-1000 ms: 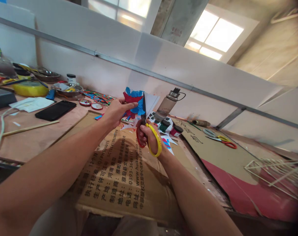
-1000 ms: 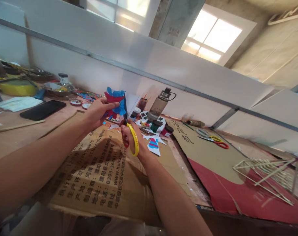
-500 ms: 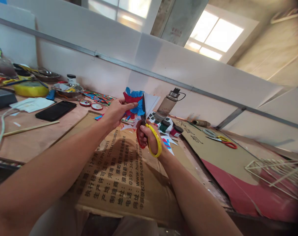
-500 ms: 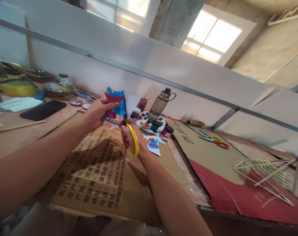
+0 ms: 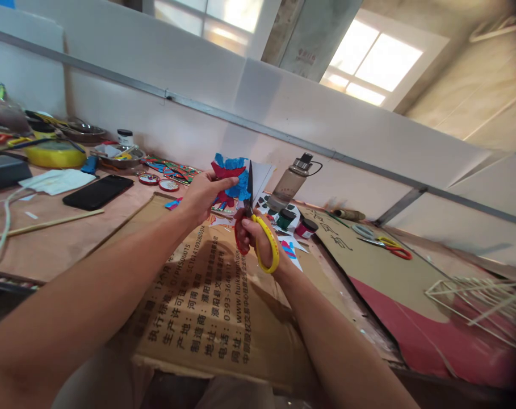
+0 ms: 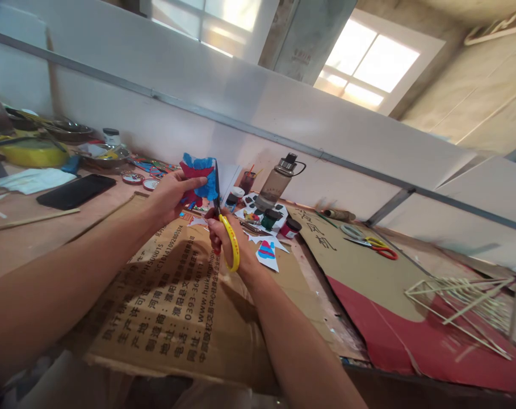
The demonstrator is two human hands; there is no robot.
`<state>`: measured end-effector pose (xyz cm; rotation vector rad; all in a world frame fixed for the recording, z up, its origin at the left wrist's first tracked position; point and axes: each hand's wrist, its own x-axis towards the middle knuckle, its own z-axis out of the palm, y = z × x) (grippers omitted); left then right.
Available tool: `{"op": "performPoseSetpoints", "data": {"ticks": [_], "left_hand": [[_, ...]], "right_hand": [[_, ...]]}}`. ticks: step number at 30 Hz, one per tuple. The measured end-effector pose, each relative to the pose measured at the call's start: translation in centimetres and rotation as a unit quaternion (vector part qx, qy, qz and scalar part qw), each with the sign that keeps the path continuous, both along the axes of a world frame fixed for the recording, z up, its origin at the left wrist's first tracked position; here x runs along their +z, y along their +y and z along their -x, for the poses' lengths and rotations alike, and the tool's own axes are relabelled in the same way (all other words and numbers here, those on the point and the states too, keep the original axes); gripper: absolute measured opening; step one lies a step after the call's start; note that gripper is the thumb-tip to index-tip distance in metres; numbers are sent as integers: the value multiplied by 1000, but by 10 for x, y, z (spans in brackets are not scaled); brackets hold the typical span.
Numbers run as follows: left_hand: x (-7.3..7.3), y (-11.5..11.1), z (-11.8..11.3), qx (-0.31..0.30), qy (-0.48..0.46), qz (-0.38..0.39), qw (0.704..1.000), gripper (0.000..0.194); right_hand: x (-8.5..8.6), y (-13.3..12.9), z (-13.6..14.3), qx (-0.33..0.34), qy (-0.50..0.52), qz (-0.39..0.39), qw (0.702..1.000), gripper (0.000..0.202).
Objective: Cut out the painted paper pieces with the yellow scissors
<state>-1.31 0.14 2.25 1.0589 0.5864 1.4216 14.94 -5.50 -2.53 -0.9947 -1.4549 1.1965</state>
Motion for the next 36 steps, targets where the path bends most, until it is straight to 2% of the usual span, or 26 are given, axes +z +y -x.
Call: {"op": "performPoseSetpoints", "data": {"ticks": [7, 16, 21, 30, 36], "left_hand": [[0, 0, -2, 15, -14, -2, 1000, 23], [-2, 0, -4, 7, -17, 0, 1000, 24], [-2, 0, -3, 4, -11, 2, 1000, 29], [0, -1, -2, 27, -29, 7, 999, 31], [-1, -1, -2, 30, -26, -12, 999, 30]], "right_hand": [[-1, 3, 0, 4, -5, -18, 1000, 29], [-3, 3, -2, 14, -2, -31, 999, 28], [-5, 7, -2, 21, 4, -38, 999, 28], [0, 3, 3, 37, 40, -11, 998, 30], [-3, 5, 0, 58, 43, -4, 997, 32]]}}
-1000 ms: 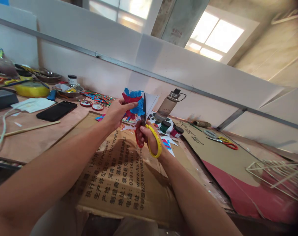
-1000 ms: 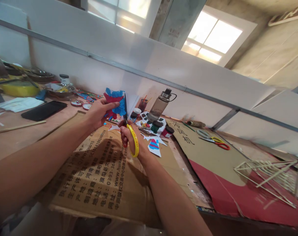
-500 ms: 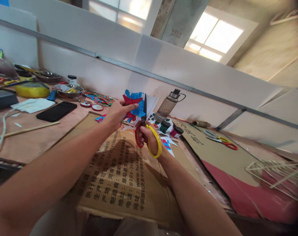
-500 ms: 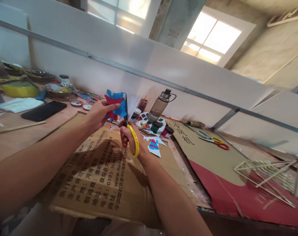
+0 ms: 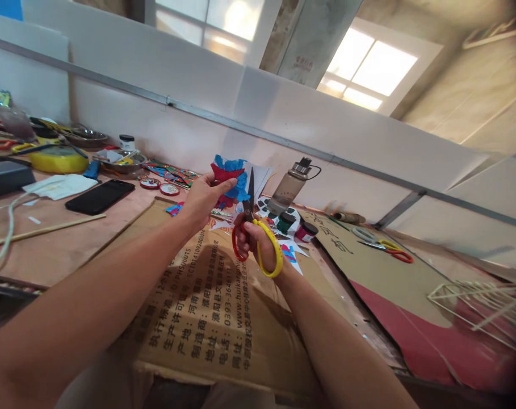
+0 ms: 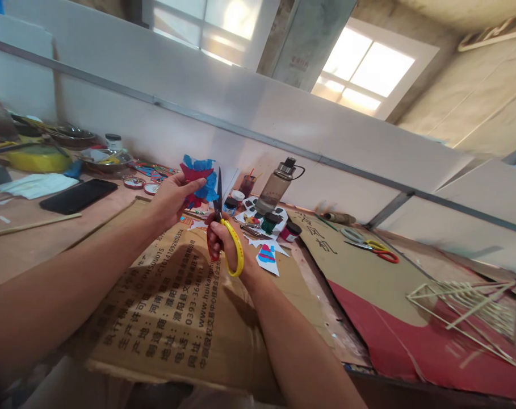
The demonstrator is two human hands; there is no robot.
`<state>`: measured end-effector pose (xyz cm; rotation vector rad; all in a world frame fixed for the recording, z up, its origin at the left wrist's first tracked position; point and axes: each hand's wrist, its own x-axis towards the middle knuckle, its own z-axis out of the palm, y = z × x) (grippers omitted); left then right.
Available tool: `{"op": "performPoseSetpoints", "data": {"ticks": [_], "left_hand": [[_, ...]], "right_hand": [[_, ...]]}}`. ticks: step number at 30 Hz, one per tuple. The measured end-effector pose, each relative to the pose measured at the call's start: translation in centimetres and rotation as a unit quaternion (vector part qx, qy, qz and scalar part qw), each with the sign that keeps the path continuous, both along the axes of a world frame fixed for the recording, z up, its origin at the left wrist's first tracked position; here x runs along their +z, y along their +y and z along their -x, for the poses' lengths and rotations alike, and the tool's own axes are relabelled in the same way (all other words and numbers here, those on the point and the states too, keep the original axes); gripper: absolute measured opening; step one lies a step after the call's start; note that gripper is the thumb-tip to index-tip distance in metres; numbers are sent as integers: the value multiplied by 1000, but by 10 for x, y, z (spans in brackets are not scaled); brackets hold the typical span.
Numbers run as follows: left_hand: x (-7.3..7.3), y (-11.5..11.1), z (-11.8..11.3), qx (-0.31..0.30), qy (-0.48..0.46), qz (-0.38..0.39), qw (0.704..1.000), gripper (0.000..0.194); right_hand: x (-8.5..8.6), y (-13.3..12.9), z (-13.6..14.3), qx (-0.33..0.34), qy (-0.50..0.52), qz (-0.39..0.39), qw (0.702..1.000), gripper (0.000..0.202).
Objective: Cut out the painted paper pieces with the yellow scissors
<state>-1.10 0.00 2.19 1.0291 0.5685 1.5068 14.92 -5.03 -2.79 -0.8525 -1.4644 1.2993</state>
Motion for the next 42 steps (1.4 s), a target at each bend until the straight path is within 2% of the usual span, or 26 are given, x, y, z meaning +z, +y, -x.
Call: {"op": "performPoseSetpoints", "data": {"ticks": [7, 15, 23, 37, 42], "left_hand": [[1, -1, 1, 6, 38, -6, 999, 24], [4, -3, 2, -6, 56, -22, 998, 25], [4, 1, 6, -20, 71, -31, 997, 29], [2, -1, 2, -40, 61, -1, 997, 28], [2, -2, 2, -50, 68, -1, 996, 30]], "right_hand": [[-1, 1, -2, -5, -24, -13, 1000, 30], [5, -1, 2, -31, -27, -8, 999, 29], [6, 0, -1, -25, -43, -18, 999, 27], [4, 0, -1, -39, -42, -27, 998, 28], [4, 0, -2, -22, -30, -39, 999, 28]]}}
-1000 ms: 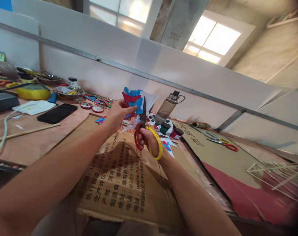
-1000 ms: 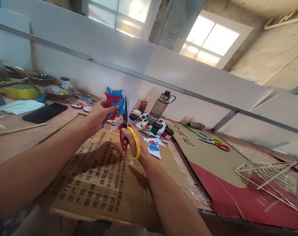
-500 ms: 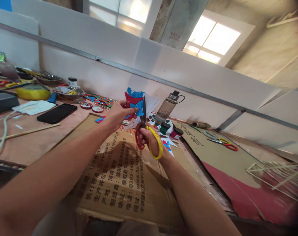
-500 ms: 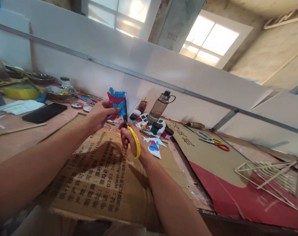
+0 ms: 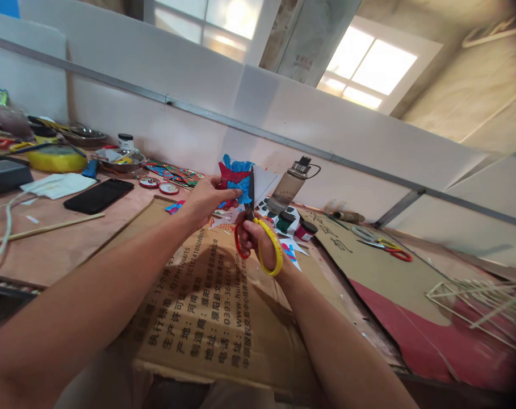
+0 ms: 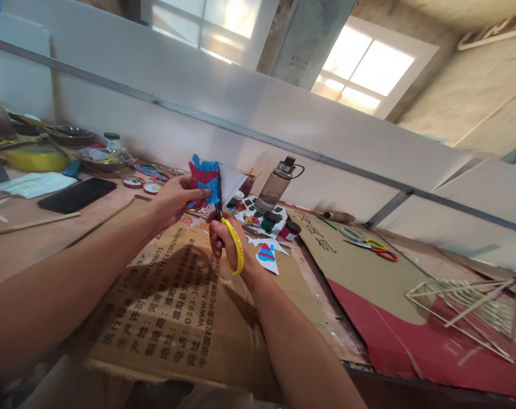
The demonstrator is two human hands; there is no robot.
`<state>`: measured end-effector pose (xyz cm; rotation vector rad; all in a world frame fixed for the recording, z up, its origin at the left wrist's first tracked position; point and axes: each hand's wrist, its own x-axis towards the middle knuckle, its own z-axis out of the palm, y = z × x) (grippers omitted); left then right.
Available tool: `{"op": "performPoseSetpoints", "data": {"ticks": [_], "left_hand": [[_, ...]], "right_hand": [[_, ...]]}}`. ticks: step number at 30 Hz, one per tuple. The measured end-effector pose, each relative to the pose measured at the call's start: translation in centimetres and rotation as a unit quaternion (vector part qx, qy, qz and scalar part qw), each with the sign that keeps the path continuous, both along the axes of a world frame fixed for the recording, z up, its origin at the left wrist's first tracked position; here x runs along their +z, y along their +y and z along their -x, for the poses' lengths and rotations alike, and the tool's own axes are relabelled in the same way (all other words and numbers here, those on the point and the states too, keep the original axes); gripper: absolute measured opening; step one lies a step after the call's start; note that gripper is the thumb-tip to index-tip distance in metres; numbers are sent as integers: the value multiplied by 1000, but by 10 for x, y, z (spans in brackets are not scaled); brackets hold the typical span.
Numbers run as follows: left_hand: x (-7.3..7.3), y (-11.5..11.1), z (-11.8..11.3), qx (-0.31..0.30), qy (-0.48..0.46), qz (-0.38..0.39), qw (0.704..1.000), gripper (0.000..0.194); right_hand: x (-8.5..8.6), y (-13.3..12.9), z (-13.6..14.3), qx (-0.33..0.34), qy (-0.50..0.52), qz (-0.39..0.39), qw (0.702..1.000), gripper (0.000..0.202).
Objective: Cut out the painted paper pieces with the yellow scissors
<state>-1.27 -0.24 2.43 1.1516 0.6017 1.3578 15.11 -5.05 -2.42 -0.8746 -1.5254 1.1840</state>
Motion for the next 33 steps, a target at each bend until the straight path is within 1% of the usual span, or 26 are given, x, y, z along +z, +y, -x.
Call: {"op": "performPoseSetpoints", "data": {"ticks": [3, 9, 13, 16, 19, 22, 25, 30, 33], "left_hand": [[1, -1, 0, -5, 1, 2, 1000, 31], [-2, 2, 1, -10, -4, -13, 1000, 24], [-2, 4, 1, -11, -4, -18, 1000, 24], [-2, 3, 1, -12, -11, -4, 1000, 27], [-2, 3, 1, -16, -13, 11, 1000, 27], [-2, 3, 1, -19, -11, 16, 1000, 25], [-1, 3, 1, -19, -10, 22, 1000, 21], [1, 1, 0, -1, -7, 43, 999, 16], [2, 1, 0, 2, -3, 45, 999, 16]], "right_hand": [[-1, 0, -1, -1, -3, -8, 1000, 27], [3, -2, 0, -13, -11, 6, 1000, 28], [5, -2, 0, -14, -9, 9, 1000, 28], [3, -1, -1, -15, -17, 10, 1000, 28], [1, -1, -2, 1, -6, 19, 1000, 29], [0, -1, -2, 22, 20, 31, 999, 31], [1, -1, -1, 27, 31, 45, 998, 34], [2, -1, -1, 27, 13, 53, 998, 36], [2, -1, -1, 29, 13, 50, 998, 35]]}}
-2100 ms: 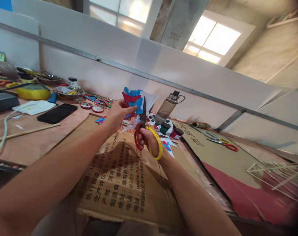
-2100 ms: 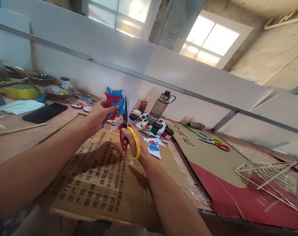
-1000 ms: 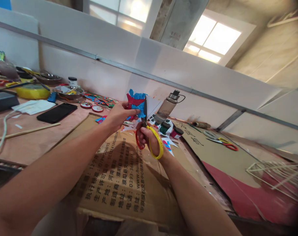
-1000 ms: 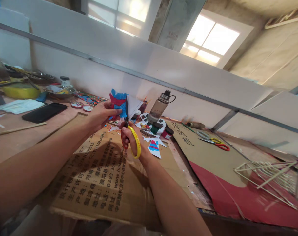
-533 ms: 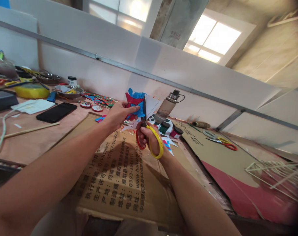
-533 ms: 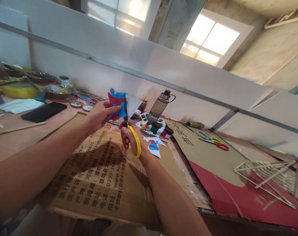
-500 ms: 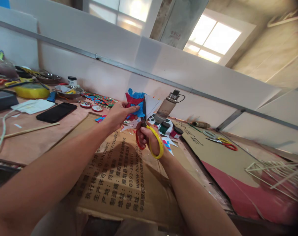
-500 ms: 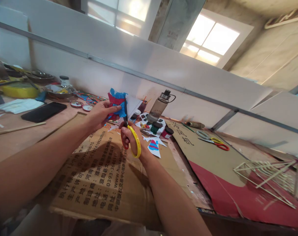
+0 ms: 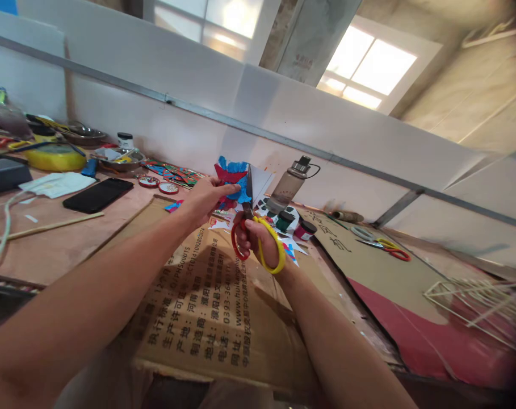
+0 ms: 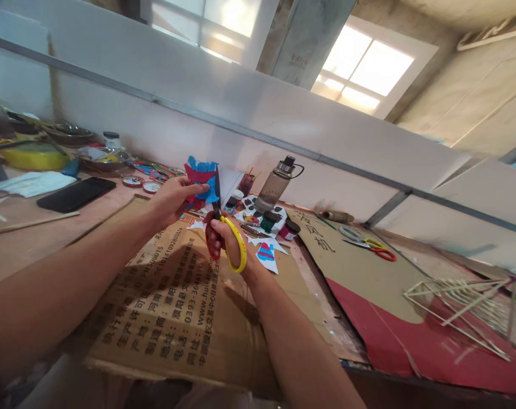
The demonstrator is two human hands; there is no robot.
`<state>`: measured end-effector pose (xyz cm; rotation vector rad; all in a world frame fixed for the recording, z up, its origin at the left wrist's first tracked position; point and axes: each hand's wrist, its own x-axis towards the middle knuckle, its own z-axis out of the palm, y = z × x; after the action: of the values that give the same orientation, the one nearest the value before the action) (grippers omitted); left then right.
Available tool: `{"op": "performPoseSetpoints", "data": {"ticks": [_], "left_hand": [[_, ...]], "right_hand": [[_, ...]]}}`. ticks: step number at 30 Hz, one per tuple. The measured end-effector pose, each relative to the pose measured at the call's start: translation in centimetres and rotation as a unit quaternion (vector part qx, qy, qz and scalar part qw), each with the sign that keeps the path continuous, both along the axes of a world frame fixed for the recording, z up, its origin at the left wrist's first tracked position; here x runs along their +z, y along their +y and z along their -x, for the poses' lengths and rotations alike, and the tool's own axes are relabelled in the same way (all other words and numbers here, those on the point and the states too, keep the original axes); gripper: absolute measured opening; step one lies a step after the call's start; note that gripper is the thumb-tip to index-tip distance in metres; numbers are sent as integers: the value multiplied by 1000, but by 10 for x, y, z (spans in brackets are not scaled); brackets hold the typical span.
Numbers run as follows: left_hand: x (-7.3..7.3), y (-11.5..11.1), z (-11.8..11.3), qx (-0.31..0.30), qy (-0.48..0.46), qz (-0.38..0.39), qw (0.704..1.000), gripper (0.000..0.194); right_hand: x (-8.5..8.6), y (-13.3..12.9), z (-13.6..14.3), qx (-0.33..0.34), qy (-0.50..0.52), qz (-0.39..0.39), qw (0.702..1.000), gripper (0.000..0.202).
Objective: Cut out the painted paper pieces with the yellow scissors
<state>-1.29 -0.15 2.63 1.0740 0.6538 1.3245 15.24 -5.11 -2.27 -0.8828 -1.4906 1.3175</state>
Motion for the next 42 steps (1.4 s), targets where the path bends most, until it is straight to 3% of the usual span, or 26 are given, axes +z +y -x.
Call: {"op": "performPoseSetpoints", "data": {"ticks": [7, 13, 25, 42], "left_hand": [[-1, 1, 1, -12, -4, 1, 1000, 19], [2, -1, 1, -24, -20, -2, 1000, 33], [1, -2, 2, -14, -17, -6, 1000, 41], [0, -1, 2, -15, -15, -2, 1000, 23]], "right_hand": [[2, -2, 0, 3, 11, 11, 1000, 35], [2, -2, 0, -13, 20, 22, 999, 36], [-2, 0, -3, 14, 27, 12, 999, 31], [-14, 7, -11, -11, 28, 15, 999, 32]]}}
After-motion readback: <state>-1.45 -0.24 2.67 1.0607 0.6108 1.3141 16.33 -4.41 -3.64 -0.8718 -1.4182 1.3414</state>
